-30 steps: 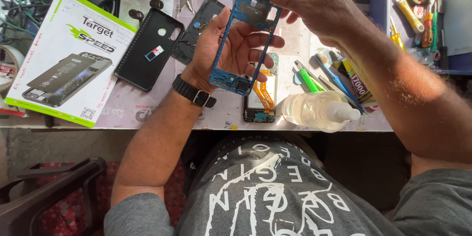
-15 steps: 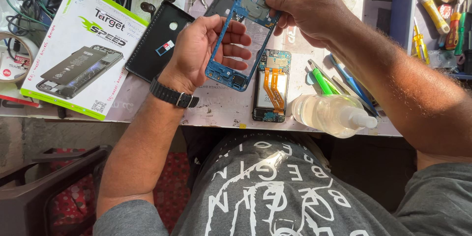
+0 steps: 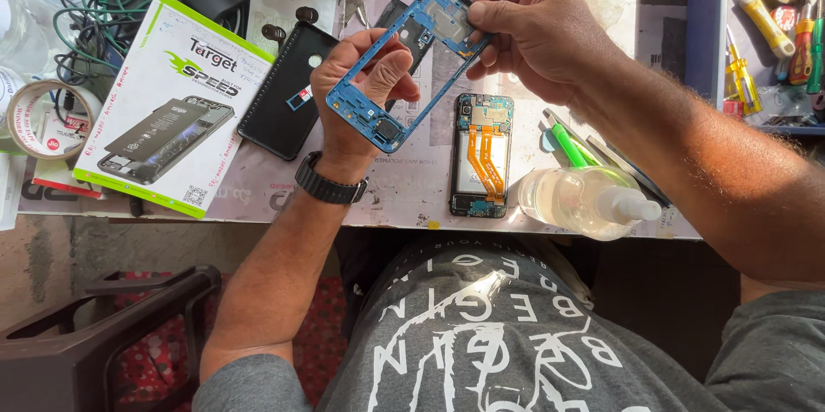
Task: The person cleans a flexible ribbon cable with a toothbrush, then reattaches it to a disassembled smartphone. They brush the phone's interior and the blue frame, and spray liquid onto the frame.
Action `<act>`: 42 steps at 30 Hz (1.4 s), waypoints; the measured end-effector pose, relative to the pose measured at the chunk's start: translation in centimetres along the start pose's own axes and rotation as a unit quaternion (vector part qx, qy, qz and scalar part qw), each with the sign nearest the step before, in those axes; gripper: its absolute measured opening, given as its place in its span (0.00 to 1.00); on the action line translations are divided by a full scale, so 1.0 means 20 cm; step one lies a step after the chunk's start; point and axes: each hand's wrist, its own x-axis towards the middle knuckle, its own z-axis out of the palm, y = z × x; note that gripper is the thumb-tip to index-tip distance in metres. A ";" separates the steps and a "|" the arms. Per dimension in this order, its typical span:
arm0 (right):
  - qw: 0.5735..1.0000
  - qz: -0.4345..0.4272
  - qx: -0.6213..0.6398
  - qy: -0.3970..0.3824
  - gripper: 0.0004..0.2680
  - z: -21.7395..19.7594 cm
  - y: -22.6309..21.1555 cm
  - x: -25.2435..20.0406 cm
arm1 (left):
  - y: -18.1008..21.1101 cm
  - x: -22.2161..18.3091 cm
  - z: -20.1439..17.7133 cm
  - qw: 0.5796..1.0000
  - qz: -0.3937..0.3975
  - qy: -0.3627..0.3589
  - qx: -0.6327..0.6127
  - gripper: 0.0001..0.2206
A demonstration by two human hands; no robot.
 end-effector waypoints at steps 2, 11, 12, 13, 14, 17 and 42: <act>1.000 0.002 0.009 0.006 0.04 0.00 0.01 0.00 | 0.00 0.00 0.00 1.000 0.023 0.004 0.015 0.14; 1.000 0.014 0.013 -0.006 0.04 0.01 0.05 0.01 | -0.01 0.00 0.01 0.999 -0.004 0.029 0.036 0.15; 1.000 0.015 0.009 -0.004 0.04 0.01 0.06 0.01 | -0.01 0.00 0.01 0.999 -0.013 0.032 0.035 0.15; 1.000 0.016 0.005 -0.002 0.04 0.02 0.06 0.02 | -0.02 0.01 0.01 0.999 -0.017 0.035 0.026 0.15; 1.000 0.018 0.001 0.000 0.04 0.02 0.07 0.02 | -0.02 0.01 0.01 0.999 -0.020 0.039 0.018 0.14; 1.000 0.020 -0.021 0.008 0.04 0.02 0.08 0.03 | -0.02 0.01 -0.01 0.999 -0.021 0.034 0.010 0.13; 0.998 0.055 0.039 -0.020 0.04 0.00 0.13 0.12 | -0.02 0.09 -0.08 0.949 0.121 0.014 0.290 0.12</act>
